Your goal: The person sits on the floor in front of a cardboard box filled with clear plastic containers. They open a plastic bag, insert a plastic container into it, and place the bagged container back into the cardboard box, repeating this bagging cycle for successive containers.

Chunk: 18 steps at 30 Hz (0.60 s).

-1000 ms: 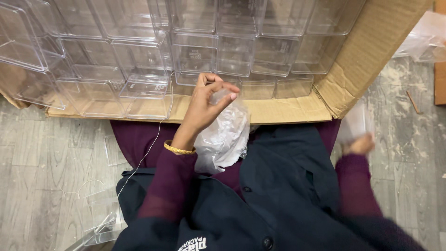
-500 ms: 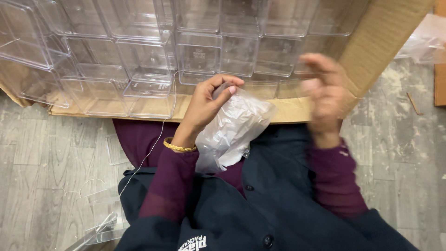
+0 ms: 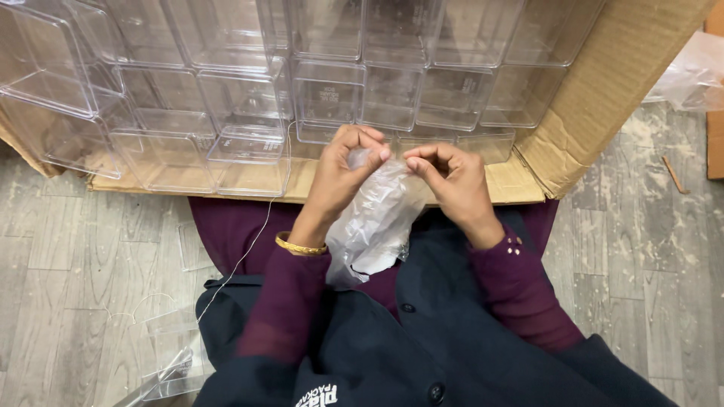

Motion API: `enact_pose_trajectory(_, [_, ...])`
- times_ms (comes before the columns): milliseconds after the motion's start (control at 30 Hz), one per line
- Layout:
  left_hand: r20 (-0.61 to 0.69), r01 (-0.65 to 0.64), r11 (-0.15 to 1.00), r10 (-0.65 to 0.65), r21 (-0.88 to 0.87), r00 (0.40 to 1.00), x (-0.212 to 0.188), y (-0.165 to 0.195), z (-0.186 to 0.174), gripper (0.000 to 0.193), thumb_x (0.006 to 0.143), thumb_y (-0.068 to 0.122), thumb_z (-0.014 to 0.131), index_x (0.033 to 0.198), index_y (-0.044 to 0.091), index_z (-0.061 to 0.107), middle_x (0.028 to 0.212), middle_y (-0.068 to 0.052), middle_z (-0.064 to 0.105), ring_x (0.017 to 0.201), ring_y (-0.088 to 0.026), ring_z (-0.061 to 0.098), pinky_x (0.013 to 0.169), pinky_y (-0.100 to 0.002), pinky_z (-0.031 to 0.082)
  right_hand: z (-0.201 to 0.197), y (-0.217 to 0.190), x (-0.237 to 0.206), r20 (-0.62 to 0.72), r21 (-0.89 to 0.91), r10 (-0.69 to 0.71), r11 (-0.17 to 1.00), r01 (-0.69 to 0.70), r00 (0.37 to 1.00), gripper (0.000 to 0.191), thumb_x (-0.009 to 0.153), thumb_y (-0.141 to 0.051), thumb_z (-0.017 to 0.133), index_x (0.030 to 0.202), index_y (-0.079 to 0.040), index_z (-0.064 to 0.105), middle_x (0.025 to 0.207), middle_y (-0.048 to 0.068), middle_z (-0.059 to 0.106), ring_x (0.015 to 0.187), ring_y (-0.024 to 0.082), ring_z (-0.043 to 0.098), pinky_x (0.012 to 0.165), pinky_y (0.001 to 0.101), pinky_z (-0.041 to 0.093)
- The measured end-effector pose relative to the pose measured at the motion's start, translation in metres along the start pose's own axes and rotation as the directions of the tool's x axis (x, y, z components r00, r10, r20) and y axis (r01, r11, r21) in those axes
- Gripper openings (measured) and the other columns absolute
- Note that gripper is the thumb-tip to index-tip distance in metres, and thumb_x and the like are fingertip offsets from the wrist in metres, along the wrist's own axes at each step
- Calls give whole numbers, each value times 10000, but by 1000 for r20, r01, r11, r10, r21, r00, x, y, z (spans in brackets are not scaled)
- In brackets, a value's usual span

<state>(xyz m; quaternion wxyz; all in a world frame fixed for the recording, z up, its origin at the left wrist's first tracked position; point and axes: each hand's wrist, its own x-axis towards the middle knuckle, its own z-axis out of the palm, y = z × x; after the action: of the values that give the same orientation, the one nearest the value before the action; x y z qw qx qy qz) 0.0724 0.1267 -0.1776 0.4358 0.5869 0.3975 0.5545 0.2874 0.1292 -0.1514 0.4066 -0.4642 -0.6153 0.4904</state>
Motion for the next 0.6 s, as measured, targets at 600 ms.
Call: enact_pose_trajectory(600, [171, 245, 922, -201, -300, 965, -17, -15, -14, 290, 1086, 293, 577, 945, 54, 659, 929, 48, 564, 842, -58, 457, 795, -222, 384, -10, 19, 0, 312, 306, 268, 880, -363, 912, 298, 992, -329, 705, 975, -31, 700, 763, 2, 582, 635, 71, 469, 561, 213, 343])
